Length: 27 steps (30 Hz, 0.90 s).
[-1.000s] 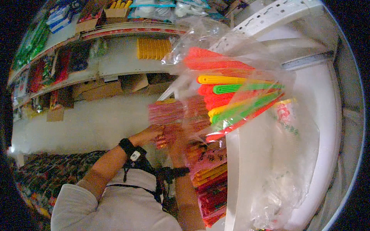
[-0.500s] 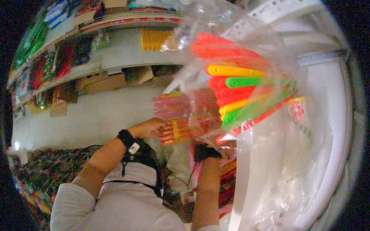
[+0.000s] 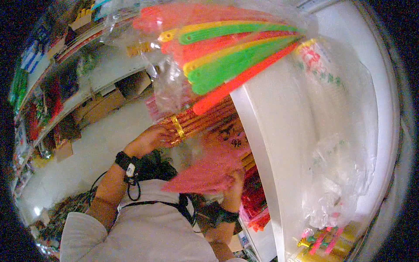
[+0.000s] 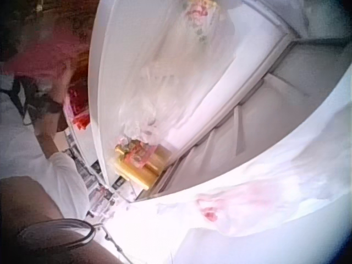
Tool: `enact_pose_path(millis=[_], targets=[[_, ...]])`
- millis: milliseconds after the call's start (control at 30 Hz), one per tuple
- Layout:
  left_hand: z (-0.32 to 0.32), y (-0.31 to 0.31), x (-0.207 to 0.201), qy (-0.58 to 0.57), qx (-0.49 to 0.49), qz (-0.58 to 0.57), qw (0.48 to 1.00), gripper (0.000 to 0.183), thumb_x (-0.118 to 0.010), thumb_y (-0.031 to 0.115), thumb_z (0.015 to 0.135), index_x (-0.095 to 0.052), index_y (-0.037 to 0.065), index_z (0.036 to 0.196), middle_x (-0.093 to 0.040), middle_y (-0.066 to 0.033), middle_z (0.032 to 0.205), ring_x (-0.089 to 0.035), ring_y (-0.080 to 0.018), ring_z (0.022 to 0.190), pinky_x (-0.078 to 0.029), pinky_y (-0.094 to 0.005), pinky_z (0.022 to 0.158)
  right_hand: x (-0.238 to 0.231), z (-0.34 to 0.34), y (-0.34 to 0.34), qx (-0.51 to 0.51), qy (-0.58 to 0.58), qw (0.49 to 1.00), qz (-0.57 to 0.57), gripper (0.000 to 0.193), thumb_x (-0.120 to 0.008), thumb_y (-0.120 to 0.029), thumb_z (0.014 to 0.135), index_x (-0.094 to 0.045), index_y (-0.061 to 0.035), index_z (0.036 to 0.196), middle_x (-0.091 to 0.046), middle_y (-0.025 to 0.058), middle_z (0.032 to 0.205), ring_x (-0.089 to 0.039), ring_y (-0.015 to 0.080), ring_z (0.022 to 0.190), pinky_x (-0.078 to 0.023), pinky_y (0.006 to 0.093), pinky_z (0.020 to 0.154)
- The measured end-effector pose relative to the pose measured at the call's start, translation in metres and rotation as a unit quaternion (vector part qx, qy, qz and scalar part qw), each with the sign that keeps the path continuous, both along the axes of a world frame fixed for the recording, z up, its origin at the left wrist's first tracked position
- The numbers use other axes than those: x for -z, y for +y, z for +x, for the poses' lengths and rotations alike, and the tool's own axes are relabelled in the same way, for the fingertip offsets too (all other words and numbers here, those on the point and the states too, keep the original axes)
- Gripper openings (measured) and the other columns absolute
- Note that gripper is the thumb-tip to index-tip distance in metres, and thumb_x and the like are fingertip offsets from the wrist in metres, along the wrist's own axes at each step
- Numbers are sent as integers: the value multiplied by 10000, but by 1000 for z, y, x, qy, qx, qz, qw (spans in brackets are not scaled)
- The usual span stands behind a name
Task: Cleaning various items on a store shelf using a pink cloth.
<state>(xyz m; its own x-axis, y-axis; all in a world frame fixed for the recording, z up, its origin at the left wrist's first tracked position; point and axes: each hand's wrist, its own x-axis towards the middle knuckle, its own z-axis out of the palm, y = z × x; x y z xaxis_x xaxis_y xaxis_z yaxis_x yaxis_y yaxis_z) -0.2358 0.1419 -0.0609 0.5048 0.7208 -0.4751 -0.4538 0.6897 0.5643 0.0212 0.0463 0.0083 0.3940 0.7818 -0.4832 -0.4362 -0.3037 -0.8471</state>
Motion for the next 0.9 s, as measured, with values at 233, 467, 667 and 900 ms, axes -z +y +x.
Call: enact_pose_path(millis=[233,467,667,900], targets=[[4,-8,2,15,9,38,999,272,-472,154,805,-454,27,1045,-556,-99,907,-550,-203,848,-449,-313,739,64,136,-58,141,-628,765,8,341,-491,-73,683,-522,63,994,-545,129,984,-522,226,884,-425,322,777],[-11,-24,-8,0,-37,24,999,245,-456,174,816,-496,14,998,-564,-107,881,-555,-221,850,-450,-322,744,84,104,-47,-10,-515,855,63,476,-474,-105,711,-412,54,1156,-470,196,1142,-443,298,1065,-357,342,890],[-30,-26,-9,52,-48,39,997,300,-441,202,812,-492,-15,1011,-562,-122,885,-556,-241,853,-451,-342,751,100,63,-20,-236,-787,544,-173,811,-618,-377,652,-242,-27,1280,-342,192,1266,-348,297,1162,-346,411,900],[-39,-31,-7,71,-42,28,996,322,-457,199,798,-477,-21,1033,-563,-124,881,-554,-249,860,-450,-347,753,120,83,-21,-165,-798,548,-189,910,-685,-461,551,-265,-106,1276,-375,222,1219,-358,371,1124,-346,445,894]])
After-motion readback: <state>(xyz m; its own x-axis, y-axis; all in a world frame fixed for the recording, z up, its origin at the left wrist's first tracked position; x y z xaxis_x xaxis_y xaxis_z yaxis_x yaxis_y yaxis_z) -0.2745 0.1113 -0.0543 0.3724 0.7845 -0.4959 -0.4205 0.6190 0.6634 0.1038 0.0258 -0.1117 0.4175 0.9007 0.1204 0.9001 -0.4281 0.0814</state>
